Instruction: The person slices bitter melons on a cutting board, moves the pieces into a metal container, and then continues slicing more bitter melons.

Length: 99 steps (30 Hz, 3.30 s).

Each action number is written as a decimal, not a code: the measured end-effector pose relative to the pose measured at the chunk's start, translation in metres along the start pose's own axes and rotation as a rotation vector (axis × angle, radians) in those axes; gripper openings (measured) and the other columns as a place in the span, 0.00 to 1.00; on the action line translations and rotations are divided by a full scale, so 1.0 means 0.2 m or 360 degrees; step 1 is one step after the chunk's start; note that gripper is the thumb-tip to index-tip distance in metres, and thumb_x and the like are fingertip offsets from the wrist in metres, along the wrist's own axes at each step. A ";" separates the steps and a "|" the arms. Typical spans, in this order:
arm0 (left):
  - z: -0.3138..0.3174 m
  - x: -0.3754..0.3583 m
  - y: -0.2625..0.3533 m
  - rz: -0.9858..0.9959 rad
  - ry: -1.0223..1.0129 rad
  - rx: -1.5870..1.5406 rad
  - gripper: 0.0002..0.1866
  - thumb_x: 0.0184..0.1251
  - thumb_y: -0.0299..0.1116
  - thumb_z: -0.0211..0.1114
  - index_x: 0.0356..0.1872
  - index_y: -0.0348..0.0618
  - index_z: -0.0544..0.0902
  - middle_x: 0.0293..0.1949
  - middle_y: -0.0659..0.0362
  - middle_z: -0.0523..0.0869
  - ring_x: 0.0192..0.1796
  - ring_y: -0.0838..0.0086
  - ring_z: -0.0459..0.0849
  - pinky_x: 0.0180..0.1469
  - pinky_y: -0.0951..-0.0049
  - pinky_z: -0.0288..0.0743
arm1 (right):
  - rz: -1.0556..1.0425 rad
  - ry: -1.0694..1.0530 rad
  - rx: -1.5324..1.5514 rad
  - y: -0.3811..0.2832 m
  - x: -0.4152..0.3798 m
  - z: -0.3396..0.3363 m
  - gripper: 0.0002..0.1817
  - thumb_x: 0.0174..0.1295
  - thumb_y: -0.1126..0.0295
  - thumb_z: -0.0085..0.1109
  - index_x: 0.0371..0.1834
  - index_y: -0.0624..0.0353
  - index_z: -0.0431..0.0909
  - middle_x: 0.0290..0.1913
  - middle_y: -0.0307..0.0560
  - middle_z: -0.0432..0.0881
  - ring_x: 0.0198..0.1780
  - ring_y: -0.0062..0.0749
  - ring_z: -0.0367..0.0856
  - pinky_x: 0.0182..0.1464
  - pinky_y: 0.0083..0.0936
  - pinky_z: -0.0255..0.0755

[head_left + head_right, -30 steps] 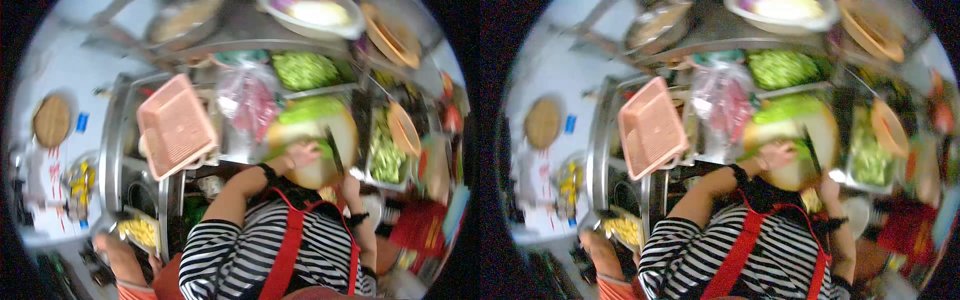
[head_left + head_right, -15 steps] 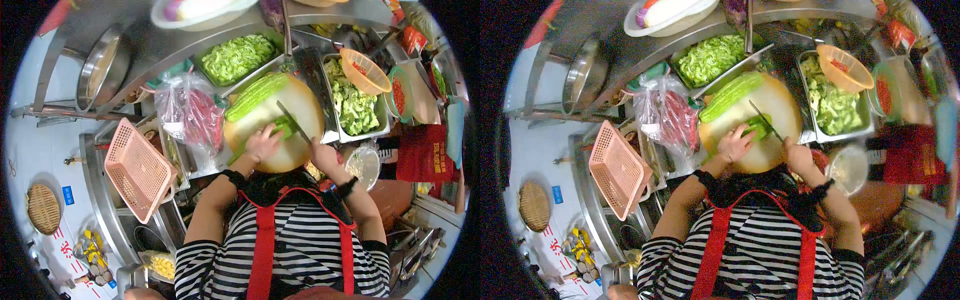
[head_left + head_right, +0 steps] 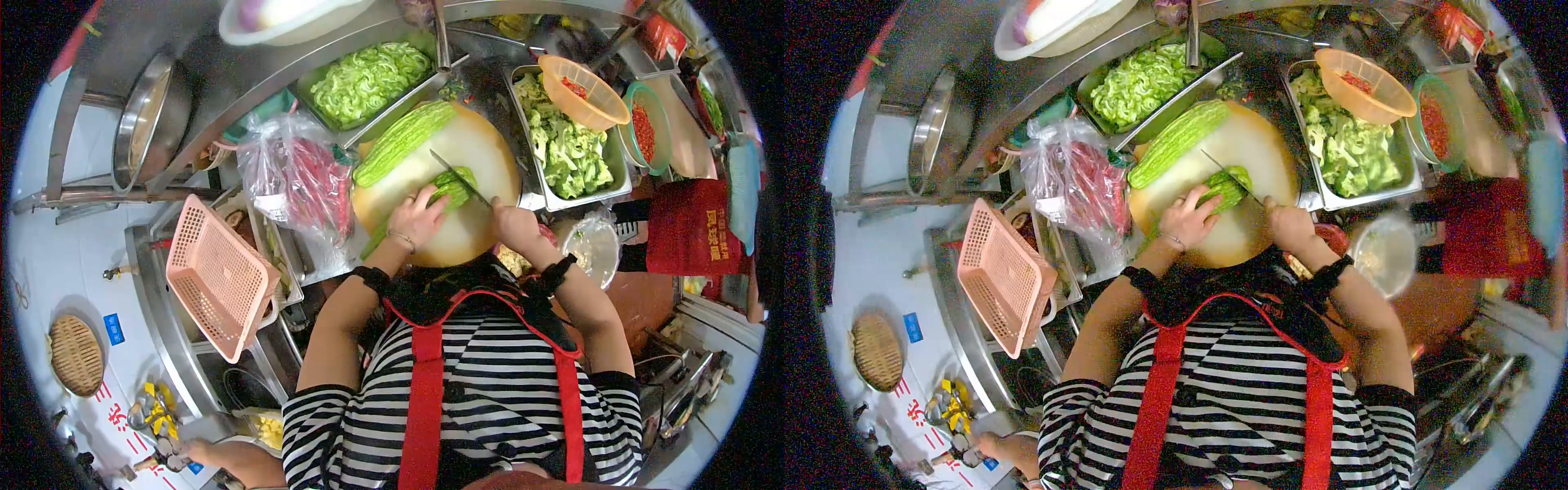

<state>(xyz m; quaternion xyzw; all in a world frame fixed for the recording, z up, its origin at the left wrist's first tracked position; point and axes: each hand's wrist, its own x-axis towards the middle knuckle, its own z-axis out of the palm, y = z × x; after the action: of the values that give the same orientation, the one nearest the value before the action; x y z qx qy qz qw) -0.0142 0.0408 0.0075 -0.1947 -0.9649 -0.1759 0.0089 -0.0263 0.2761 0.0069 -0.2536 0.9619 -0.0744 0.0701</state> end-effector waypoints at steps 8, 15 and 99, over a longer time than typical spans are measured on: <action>0.07 -0.01 -0.03 0.0116 0.0162 0.0062 0.19 0.53 0.42 0.62 0.48 0.57 0.77 0.50 0.58 0.71 0.35 0.59 0.79 0.35 0.63 0.77 | 0.0087 -0.0119 0.0091 -0.02 -0.01 0.02 0.07 0.55 0.72 0.46 0.35 0.61 0.66 0.18 0.54 0.77 0.21 0.47 0.79 0.21 0.40 0.72; 0.04 0.01 -0.02 0.0171 0.0341 0.0068 0.19 0.52 0.42 0.63 0.47 0.58 0.78 0.49 0.59 0.72 0.33 0.62 0.80 0.31 0.66 0.77 | 0.0058 -0.0305 -0.0038 -0.02 0.00 -0.18 0.15 0.54 0.72 0.45 0.46 0.64 0.65 0.22 0.50 0.80 0.25 0.42 0.81 0.23 0.35 0.73; 0.14 0.63 0.28 0.0331 -0.1147 0.0717 0.12 0.50 0.37 0.61 0.37 0.52 0.84 0.41 0.56 0.84 0.45 0.64 0.81 0.50 0.59 0.69 | 0.0217 0.0063 0.0140 -0.21 -0.03 0.12 0.06 0.54 0.69 0.47 0.32 0.59 0.69 0.21 0.45 0.80 0.20 0.33 0.81 0.18 0.29 0.72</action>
<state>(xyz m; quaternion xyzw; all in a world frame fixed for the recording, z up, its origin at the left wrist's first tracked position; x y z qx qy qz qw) -0.1085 0.1455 0.0112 -0.3330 -0.8959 0.1199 -0.2685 0.0026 0.2398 -0.0084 -0.1828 0.9739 -0.1165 0.0671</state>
